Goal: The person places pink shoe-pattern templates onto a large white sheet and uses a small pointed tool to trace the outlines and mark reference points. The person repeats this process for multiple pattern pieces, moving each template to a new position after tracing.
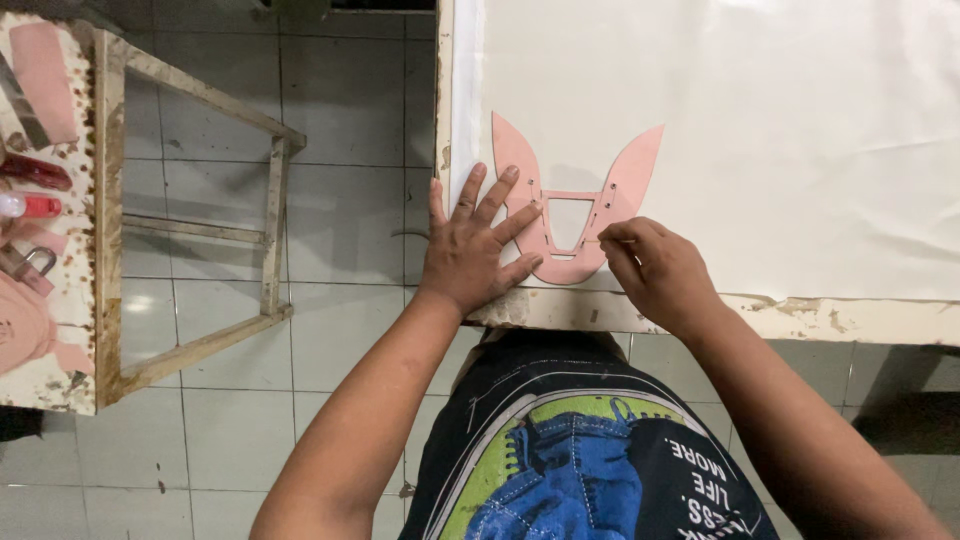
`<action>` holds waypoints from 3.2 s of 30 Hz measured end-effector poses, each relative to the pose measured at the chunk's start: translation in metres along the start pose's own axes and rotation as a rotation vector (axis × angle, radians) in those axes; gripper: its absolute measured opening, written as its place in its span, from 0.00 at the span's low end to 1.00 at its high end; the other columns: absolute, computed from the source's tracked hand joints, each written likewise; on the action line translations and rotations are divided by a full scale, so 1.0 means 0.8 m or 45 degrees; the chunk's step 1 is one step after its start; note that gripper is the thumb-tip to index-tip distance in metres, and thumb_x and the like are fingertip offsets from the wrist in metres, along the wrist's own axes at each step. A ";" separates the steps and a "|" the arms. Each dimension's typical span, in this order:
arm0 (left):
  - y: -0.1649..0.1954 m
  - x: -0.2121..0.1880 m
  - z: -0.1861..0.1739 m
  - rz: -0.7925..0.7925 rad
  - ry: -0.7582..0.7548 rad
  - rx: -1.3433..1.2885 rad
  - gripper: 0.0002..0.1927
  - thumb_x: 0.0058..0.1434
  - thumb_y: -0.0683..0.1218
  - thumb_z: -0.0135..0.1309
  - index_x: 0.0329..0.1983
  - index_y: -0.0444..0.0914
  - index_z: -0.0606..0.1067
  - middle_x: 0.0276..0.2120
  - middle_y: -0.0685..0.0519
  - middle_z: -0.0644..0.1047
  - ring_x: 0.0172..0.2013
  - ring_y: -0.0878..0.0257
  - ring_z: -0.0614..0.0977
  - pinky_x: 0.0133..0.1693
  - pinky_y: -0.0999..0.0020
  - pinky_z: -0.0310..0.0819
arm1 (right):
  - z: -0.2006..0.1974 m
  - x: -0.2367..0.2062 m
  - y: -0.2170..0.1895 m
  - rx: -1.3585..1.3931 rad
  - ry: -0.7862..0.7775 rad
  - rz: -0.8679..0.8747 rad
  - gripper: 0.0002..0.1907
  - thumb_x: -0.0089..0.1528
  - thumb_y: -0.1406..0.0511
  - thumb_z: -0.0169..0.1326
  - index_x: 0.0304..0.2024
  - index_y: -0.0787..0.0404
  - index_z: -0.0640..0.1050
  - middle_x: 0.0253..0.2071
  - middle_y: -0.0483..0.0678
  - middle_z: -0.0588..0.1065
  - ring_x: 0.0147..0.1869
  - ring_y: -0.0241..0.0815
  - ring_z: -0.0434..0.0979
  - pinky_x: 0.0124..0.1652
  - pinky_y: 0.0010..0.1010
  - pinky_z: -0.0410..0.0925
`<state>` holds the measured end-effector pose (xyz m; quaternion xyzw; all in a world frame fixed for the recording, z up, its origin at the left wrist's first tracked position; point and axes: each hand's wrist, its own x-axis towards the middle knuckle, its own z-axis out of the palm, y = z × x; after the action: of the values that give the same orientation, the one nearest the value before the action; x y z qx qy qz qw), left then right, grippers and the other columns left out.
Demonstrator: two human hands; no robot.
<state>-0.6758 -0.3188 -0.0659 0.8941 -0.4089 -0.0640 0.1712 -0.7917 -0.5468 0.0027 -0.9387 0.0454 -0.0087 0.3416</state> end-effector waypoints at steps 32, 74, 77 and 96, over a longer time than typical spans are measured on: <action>0.000 -0.001 -0.001 -0.014 0.004 -0.024 0.32 0.57 0.71 0.57 0.65 0.64 0.71 0.75 0.58 0.54 0.75 0.52 0.49 0.70 0.28 0.31 | 0.028 0.000 -0.021 -0.054 -0.136 -0.128 0.06 0.63 0.68 0.57 0.42 0.62 0.76 0.37 0.52 0.77 0.38 0.55 0.79 0.37 0.43 0.72; -0.003 0.001 0.001 -0.032 0.000 -0.071 0.30 0.56 0.72 0.57 0.59 0.59 0.75 0.75 0.60 0.56 0.75 0.53 0.49 0.70 0.28 0.33 | 0.037 0.034 -0.030 -0.108 0.025 -0.210 0.07 0.64 0.69 0.57 0.45 0.62 0.78 0.41 0.52 0.79 0.39 0.53 0.81 0.37 0.39 0.73; -0.003 0.004 -0.001 -0.067 -0.072 -0.058 0.31 0.55 0.73 0.56 0.59 0.60 0.74 0.74 0.59 0.55 0.74 0.53 0.49 0.69 0.28 0.32 | 0.038 0.032 -0.036 -0.180 -0.045 -0.223 0.07 0.63 0.68 0.58 0.43 0.62 0.79 0.39 0.52 0.79 0.38 0.53 0.81 0.37 0.41 0.73; -0.004 0.002 0.006 -0.059 -0.006 -0.061 0.29 0.57 0.73 0.55 0.59 0.59 0.75 0.74 0.59 0.57 0.75 0.53 0.51 0.70 0.29 0.33 | 0.043 0.056 -0.022 0.124 0.131 -0.139 0.05 0.69 0.70 0.55 0.47 0.63 0.76 0.42 0.52 0.80 0.42 0.49 0.83 0.39 0.36 0.74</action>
<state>-0.6740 -0.3192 -0.0710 0.8988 -0.3868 -0.0799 0.1902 -0.7439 -0.5152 -0.0128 -0.9204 0.0112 -0.0778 0.3830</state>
